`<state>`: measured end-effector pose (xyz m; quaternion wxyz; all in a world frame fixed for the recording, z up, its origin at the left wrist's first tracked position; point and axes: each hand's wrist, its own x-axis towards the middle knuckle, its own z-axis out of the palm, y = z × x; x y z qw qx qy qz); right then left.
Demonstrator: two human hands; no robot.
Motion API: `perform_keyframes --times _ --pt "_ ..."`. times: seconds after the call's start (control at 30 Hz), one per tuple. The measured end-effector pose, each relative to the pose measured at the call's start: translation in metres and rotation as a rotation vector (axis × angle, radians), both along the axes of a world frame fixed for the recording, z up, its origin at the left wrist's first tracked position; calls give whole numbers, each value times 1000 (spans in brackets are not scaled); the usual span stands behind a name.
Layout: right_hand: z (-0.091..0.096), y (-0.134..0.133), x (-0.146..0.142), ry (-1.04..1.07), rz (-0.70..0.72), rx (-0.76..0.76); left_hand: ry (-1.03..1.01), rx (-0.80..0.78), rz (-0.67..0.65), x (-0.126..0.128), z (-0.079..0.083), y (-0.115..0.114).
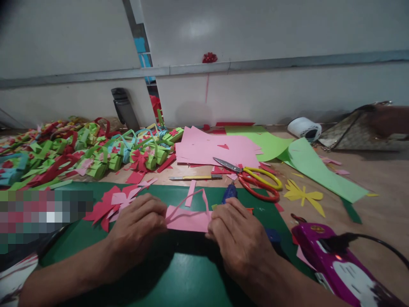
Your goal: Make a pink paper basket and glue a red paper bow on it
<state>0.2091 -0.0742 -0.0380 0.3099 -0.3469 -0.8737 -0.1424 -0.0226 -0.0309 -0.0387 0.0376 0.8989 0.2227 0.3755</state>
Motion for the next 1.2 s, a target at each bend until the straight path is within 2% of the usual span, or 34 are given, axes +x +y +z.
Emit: perform_keyframes --times 0.33,0.53,0.8,1.0,1.2 --pt "0 2 -3 162 -53 -58 -75 50 39 4 -3 -1" --pt "-2 -2 -6 171 -42 -48 -115 -54 24 8 -9 -4" --pt "0 -3 -16 164 -51 -22 -104 -211 0 12 -8 -8" --pt "-3 -3 -18 216 -51 0 -88 -96 61 15 -9 -9" --pt "-1 -6 -25 203 -29 25 -114 -99 -19 19 -7 -14"
